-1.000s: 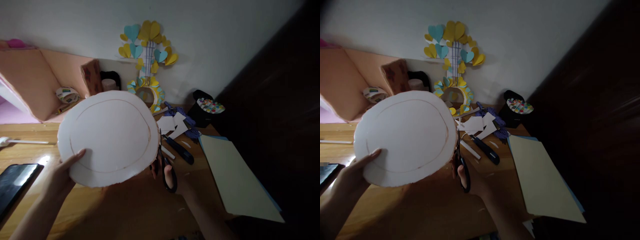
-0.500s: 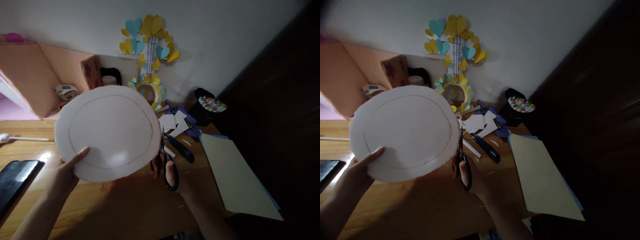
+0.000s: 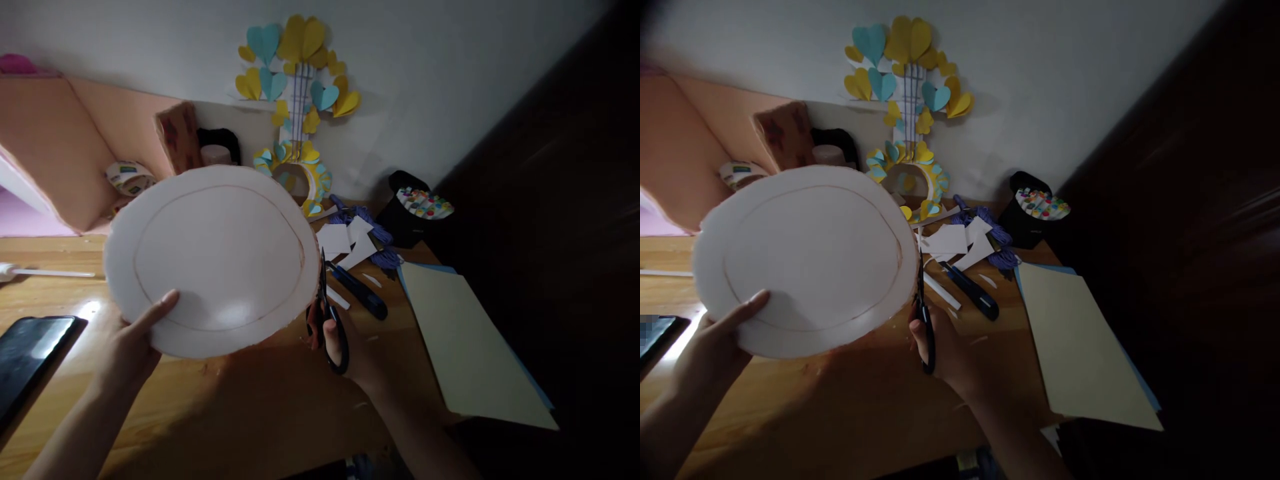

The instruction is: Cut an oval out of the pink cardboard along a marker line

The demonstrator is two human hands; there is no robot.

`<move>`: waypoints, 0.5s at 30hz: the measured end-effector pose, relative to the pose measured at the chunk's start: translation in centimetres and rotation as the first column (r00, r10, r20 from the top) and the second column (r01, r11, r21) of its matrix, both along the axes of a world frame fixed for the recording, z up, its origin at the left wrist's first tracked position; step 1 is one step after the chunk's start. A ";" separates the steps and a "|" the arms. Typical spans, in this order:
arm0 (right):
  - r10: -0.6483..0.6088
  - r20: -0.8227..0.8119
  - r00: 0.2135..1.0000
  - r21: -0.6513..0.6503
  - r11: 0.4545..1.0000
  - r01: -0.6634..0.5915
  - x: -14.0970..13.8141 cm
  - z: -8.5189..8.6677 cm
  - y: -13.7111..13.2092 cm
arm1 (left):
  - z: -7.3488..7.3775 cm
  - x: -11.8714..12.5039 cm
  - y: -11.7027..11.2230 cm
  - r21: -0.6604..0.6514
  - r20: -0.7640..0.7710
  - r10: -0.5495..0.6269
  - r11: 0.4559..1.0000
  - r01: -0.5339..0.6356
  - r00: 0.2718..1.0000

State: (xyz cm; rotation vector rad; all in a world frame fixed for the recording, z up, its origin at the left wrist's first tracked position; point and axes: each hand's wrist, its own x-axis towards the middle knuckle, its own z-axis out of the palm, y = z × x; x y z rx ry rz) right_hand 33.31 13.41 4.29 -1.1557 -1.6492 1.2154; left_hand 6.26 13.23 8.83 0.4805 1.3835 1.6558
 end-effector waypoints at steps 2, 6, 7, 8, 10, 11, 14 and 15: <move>-0.016 0.053 0.998 0.037 0.999 0.015 0.1 0.4 0.1 | -0.1 0.1 0.0 -0.001 -0.007 -0.011 1.000 0.011 1.000; -0.098 -0.005 0.995 0.017 0.995 0.098 -0.8 0.6 0.1 | -0.5 0.3 0.1 -0.031 0.033 0.007 0.999 -0.006 0.999; -0.122 -0.042 0.992 -0.003 0.993 0.122 -1.1 0.5 0.1 | -0.6 0.4 0.1 -0.039 0.049 0.004 0.999 -0.002 0.999; -0.143 -0.081 0.986 -0.020 0.990 0.142 -1.4 0.3 0.1 | -0.8 0.3 0.1 -0.048 0.066 -0.003 0.999 0.006 0.998; -0.166 -0.156 0.974 -0.047 0.986 0.161 -1.9 -0.1 0.3 | -1.0 0.3 0.2 -0.061 0.093 -0.020 0.998 0.026 0.995; -0.176 -0.185 0.967 -0.062 0.984 0.167 -2.1 -0.2 0.6 | -1.0 0.2 0.2 -0.065 0.102 -0.027 0.997 0.034 0.994; -0.258 -0.216 0.942 -0.101 0.965 0.241 -2.1 -0.2 1.5 | -0.6 0.2 0.1 -0.077 0.115 -0.012 0.997 0.021 0.993; -0.296 -0.205 0.933 -0.098 0.955 0.281 -1.9 0.0 1.8 | -0.3 0.2 0.1 -0.076 0.118 -0.008 0.997 0.017 0.993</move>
